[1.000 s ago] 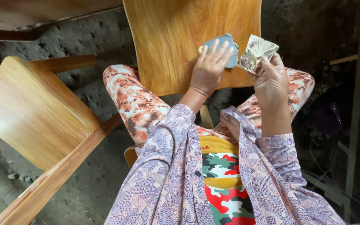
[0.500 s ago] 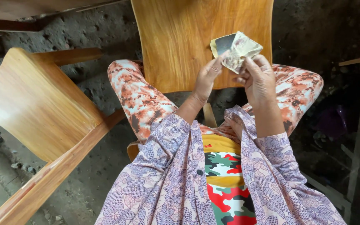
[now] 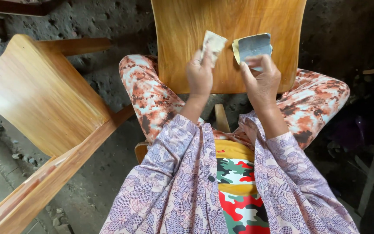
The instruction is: The person sits cross-legged on a chair and sands the surface of a wooden chair seat using sandpaper. They alternate between using a sanding block and a piece of sandpaper, rubbing the surface back and forth to smooth the wood.
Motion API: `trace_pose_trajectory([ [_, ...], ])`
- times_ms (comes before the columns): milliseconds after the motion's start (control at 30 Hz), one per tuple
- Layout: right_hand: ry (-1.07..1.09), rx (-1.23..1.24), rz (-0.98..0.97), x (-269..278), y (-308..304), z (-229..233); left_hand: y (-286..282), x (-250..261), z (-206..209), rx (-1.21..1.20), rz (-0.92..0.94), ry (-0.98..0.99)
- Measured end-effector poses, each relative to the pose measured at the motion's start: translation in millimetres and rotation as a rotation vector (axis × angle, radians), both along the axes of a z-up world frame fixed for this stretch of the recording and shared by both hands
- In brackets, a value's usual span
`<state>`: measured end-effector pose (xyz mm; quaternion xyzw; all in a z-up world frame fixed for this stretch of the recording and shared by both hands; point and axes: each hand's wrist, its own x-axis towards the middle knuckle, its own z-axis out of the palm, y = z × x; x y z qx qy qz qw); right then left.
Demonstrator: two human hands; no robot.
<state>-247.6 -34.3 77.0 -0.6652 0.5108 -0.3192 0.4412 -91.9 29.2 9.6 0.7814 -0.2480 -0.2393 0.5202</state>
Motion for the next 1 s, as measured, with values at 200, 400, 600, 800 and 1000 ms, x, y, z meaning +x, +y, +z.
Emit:
trace_pose_trajectory([
  [200,0.44,-0.499,0.339,12,-39,-18,-2,52,1,0.182,-0.44,-0.749],
  [400,0.623,-0.327,0.361,12,-55,-38,23,15,-11,0.562,-0.673,-0.876],
  [600,0.667,-0.26,0.356,17,-55,-36,-22,23,19,0.997,-0.795,-0.936],
  [800,0.662,-0.253,0.327,22,-56,-26,-98,62,-15,0.796,-0.614,-0.849],
  [1000,0.653,-0.286,0.319,22,-56,-27,-71,53,26,0.93,-0.73,-0.797],
])
